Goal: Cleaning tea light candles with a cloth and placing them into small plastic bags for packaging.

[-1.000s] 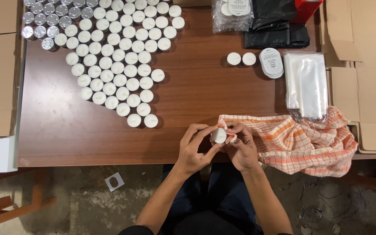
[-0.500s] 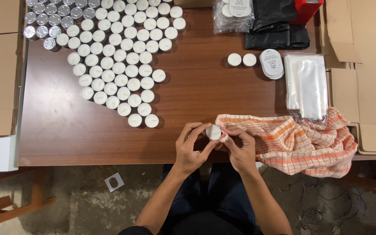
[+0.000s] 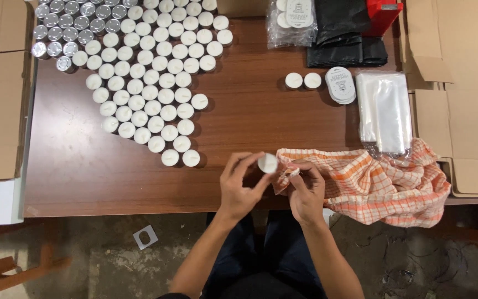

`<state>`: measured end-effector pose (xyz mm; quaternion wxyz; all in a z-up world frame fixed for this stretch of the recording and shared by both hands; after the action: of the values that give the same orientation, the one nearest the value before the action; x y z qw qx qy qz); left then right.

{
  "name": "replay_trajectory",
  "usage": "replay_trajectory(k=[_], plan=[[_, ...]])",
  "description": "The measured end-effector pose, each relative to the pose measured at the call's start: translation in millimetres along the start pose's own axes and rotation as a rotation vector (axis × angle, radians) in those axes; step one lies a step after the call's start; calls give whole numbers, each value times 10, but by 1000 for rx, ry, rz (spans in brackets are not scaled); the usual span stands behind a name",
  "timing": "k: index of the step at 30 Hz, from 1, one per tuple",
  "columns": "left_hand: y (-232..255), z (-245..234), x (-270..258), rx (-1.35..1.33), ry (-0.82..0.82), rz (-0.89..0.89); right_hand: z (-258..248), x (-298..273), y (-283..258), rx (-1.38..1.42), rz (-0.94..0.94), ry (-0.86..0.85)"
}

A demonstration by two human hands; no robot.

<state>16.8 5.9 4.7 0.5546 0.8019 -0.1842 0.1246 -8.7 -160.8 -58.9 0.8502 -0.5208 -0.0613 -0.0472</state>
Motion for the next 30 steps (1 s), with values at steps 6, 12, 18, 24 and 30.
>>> replay_trajectory(k=[6,12,18,24,30], plan=[[-68,-256,525,219,-58,13,-261,-45,197,119,-58,-14],[-450,-115,1189,423,-308,-187,-150,-18,131,181,-82,-36],[-780,166,1564,473,-311,-303,-170,-31,132,239,-76,-56],[-913,317,1633,446,-342,-353,-223,-40,206,277,-63,-76],[-892,403,1647,419,-339,-362,-177,-44,163,267,-54,-81]])
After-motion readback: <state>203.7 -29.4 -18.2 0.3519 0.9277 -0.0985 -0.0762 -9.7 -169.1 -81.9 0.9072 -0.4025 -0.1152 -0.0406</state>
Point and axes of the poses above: each hand's wrist, its own x-axis towards the middle knuckle, its own z-axis out of the palm, y = z × x, the point moved 1 cm from there along x, towards the middle knuckle, and after that the axes turned 14 degrees about -y, right-handed, at the moved point
